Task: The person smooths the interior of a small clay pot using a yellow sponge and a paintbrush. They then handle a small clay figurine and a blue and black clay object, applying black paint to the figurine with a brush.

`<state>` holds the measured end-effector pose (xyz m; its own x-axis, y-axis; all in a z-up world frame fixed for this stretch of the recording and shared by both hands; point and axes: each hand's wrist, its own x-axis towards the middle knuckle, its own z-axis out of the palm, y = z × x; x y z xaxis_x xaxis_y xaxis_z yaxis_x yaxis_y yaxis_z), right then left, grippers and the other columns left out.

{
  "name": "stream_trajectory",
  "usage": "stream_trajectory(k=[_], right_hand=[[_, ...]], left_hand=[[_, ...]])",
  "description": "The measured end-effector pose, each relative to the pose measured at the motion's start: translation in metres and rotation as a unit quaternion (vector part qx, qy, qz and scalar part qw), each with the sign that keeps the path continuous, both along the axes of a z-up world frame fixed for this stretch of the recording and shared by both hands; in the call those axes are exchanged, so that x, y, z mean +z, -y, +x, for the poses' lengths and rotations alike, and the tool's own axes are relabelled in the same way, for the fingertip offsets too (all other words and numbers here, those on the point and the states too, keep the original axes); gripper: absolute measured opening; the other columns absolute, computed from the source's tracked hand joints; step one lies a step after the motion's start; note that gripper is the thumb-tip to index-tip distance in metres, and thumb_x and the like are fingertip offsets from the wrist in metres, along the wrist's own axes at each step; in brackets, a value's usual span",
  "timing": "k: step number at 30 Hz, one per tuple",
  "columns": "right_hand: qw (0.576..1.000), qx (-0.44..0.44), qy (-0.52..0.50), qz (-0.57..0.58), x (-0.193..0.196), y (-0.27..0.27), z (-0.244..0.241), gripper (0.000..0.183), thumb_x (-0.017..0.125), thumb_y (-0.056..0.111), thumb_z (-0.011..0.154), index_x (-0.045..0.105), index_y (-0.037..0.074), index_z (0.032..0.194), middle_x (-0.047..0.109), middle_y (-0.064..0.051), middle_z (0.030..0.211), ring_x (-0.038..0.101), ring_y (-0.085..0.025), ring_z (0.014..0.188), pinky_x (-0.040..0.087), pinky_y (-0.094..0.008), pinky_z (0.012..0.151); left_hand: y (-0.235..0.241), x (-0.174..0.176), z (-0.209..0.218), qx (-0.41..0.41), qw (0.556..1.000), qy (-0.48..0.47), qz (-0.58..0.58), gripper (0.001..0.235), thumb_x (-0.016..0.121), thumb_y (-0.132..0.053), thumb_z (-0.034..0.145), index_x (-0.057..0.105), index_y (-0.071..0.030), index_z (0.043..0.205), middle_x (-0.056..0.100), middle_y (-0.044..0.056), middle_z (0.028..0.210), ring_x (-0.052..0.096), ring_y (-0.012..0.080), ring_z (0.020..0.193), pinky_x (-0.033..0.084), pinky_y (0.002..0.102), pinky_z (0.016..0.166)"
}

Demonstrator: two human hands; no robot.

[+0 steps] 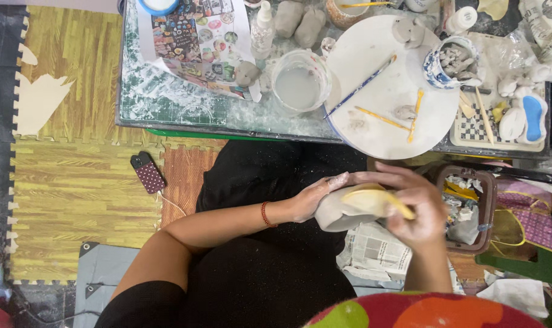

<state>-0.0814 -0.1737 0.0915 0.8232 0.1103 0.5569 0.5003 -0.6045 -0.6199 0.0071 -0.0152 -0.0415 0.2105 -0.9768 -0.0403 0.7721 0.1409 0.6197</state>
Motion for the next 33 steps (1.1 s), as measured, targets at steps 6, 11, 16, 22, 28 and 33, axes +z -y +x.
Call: stream_trajectory(k=[6,11,16,22,28,33], right_hand=[[0.975,-0.123,0.004,0.185,0.014,0.011,-0.013,0.02,0.052,0.024,0.114,0.037,0.01,0.116,0.071,-0.025,0.109,0.074,-0.039,0.111,0.061,-0.049,0.097],[0.998,-0.016,-0.059,0.02,0.006,-0.011,-0.004,0.027,0.047,0.032,0.107,0.038,0.006,0.109,0.067,-0.029,0.128,0.059,-0.047,0.133,0.048,-0.058,0.115],[0.975,-0.134,-0.173,0.047,-0.021,-0.005,-0.023,0.018,0.05,0.019,0.11,0.044,0.003,0.106,0.066,-0.022,0.116,0.065,-0.028,0.109,0.055,-0.035,0.09],[0.954,-0.248,-0.141,0.097,-0.049,0.002,-0.046,0.014,0.053,0.014,0.11,0.05,0.001,0.107,0.052,-0.006,0.09,0.047,-0.012,0.081,0.043,-0.025,0.074],[0.932,-0.296,-0.132,0.163,-0.072,-0.011,-0.061,0.018,0.052,0.022,0.108,0.048,0.005,0.105,0.056,-0.004,0.09,0.049,-0.008,0.077,0.045,-0.026,0.069],[0.935,-0.324,-0.037,0.142,-0.101,-0.039,-0.064,0.026,0.046,0.028,0.114,0.045,0.002,0.112,0.05,-0.006,0.099,0.047,-0.01,0.084,0.044,-0.029,0.074]], left_hand=[[-0.015,0.031,0.021,-0.007,0.981,0.083,-0.172,0.065,0.038,-0.052,0.109,0.053,-0.001,0.146,0.046,0.012,0.154,0.047,0.0232,0.149,0.038,0.042,0.127],[-0.02,0.033,0.028,0.018,0.986,0.011,-0.164,0.065,0.049,-0.047,0.103,0.046,-0.001,0.149,0.041,0.018,0.161,0.041,0.0314,0.15,0.035,0.048,0.128],[-0.023,0.043,0.031,0.032,0.987,-0.07,-0.143,0.079,0.054,-0.047,0.094,0.037,0.0,0.156,0.033,0.014,0.17,0.038,0.0324,0.154,0.033,0.049,0.129],[-0.019,0.045,0.024,-0.046,0.946,-0.29,-0.141,0.073,0.045,-0.05,0.103,0.035,-0.011,0.164,0.035,0.02,0.164,0.047,0.0375,0.142,0.038,0.061,0.118],[-0.019,0.036,0.026,-0.039,0.916,-0.391,-0.086,0.07,0.044,-0.055,0.099,0.039,-0.024,0.162,0.039,0.011,0.165,0.049,0.0341,0.142,0.037,0.061,0.117],[-0.017,0.026,0.022,-0.03,0.89,-0.442,-0.108,0.064,0.047,-0.059,0.099,0.054,-0.019,0.148,0.047,0.015,0.156,0.046,0.0368,0.141,0.037,0.062,0.116]])
